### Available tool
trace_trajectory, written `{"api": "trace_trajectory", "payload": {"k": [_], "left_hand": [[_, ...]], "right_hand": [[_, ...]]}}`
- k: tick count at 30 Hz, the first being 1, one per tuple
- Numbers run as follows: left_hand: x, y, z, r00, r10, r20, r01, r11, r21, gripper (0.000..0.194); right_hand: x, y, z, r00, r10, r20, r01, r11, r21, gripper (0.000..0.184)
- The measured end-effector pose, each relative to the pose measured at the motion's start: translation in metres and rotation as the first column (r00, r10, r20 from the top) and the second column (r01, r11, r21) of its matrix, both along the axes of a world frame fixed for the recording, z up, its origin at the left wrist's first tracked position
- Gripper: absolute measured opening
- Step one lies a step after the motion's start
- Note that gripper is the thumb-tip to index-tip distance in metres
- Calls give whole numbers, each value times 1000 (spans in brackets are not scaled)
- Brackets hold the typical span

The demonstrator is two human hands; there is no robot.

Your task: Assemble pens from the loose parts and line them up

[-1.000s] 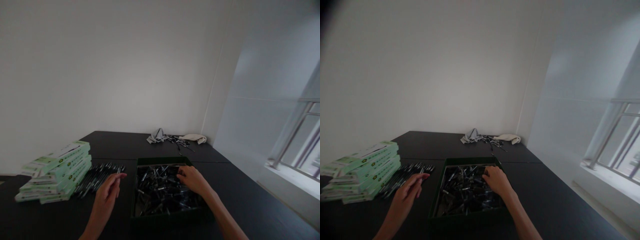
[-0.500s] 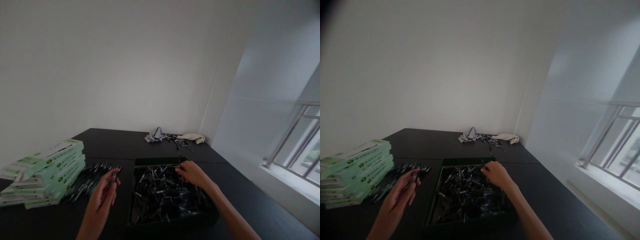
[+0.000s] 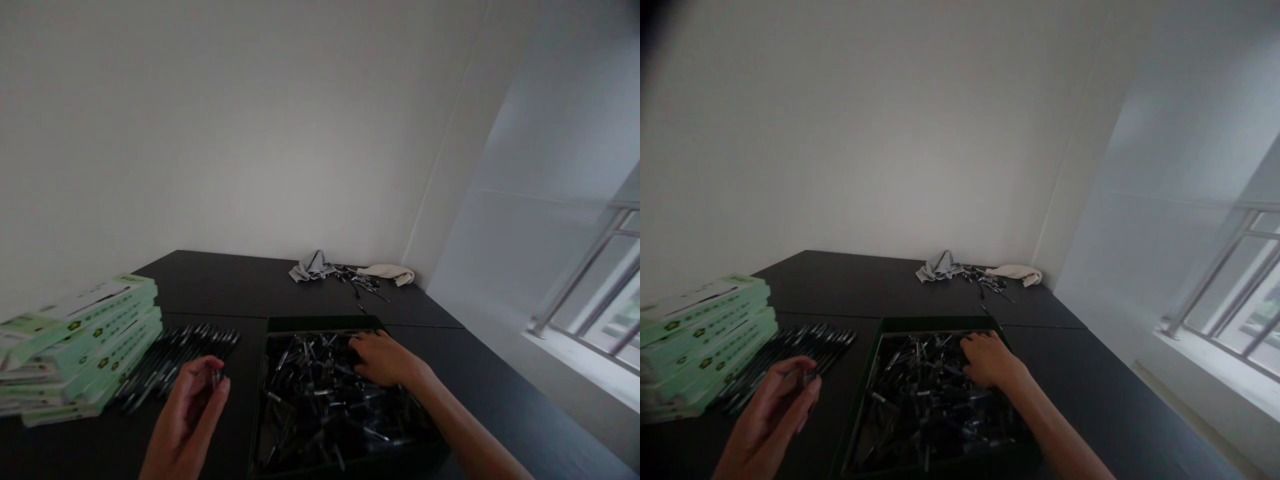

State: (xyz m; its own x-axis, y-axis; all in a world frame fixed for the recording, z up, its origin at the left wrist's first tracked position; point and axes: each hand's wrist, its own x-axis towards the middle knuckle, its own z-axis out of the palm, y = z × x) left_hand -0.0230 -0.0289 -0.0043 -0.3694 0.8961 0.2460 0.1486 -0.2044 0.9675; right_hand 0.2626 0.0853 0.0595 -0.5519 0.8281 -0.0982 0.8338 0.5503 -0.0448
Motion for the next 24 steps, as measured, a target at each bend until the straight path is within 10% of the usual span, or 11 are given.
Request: {"api": "trace_trajectory", "payload": {"k": [5,10,17,24], "left_hand": [[1,0,-5,1000,14,-25,-15,1000,-16,46],[-2,3,-9,997,30,-78,-32,999,-25,47],[-6,4,-7,989,16,-147,-19,1000,-19,51],[-1,-2,0,989,19,-147,-30,997,-72,52]], "right_hand": [[-48,-20,0,971,225,-83,-224,974,26,45],[-87,-26,-25,831,550,-89,-555,831,-42,72],[-76,-21,-16,909,389,151,-391,920,-21,27],[-39,-3,13,949,269,166,-270,963,-17,22]]}}
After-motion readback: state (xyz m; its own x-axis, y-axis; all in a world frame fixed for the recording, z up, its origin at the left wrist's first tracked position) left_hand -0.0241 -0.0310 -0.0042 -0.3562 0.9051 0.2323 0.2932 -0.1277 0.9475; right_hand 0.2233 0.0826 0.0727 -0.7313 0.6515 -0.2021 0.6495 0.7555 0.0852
